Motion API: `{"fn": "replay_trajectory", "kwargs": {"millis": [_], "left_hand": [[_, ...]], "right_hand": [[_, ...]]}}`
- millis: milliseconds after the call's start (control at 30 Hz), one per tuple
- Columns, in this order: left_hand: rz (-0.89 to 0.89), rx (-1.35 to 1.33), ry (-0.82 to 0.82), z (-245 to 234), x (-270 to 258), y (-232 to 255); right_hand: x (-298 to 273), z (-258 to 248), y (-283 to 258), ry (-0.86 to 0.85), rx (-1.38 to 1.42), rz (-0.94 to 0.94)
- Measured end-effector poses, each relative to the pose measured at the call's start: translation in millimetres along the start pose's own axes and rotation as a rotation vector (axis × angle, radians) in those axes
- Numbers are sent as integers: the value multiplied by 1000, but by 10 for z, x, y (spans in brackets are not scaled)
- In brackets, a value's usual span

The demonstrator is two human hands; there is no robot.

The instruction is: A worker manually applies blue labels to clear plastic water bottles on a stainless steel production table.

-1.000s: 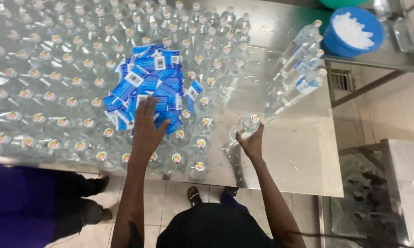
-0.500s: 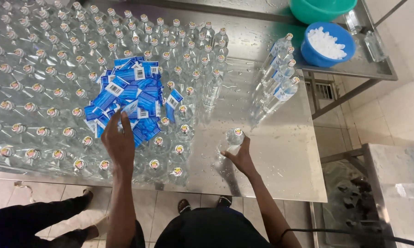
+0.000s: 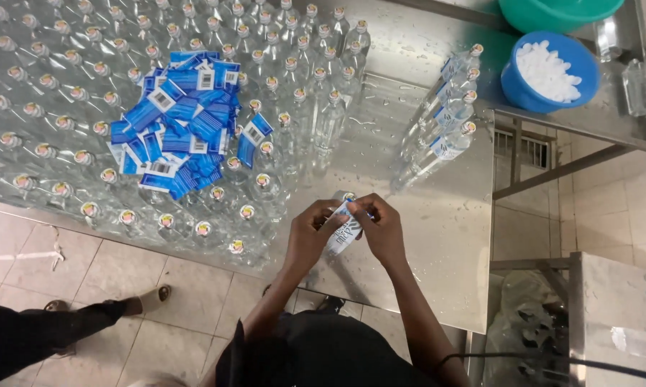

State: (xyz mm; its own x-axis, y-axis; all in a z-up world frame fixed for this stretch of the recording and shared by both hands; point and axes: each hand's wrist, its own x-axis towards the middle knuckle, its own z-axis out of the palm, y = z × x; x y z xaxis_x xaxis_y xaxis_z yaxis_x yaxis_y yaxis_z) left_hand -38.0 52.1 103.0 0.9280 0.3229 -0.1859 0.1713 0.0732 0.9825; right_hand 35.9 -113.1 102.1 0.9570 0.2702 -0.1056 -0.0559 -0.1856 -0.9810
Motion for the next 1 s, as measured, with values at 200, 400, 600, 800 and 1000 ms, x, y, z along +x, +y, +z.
{"fn": "replay_trajectory", "kwargs": {"millis": [200, 400, 600, 800, 1000], "left_hand": [[-18, -183, -49, 107, -49, -484], [-159, -402, 128, 280, -245, -65], [-156, -272, 178, 242, -274, -44], [-88, -93, 217, 96, -202, -47], [-93, 33, 115, -110, -156, -84]], "right_hand": [[-48, -219, 78, 120, 84, -23], [-188, -312, 131, 2, 107, 10], [-267, -248, 291, 55, 128, 69], [-330, -161, 360, 59, 89, 67], [-460, -19, 206, 108, -33, 49]]}}
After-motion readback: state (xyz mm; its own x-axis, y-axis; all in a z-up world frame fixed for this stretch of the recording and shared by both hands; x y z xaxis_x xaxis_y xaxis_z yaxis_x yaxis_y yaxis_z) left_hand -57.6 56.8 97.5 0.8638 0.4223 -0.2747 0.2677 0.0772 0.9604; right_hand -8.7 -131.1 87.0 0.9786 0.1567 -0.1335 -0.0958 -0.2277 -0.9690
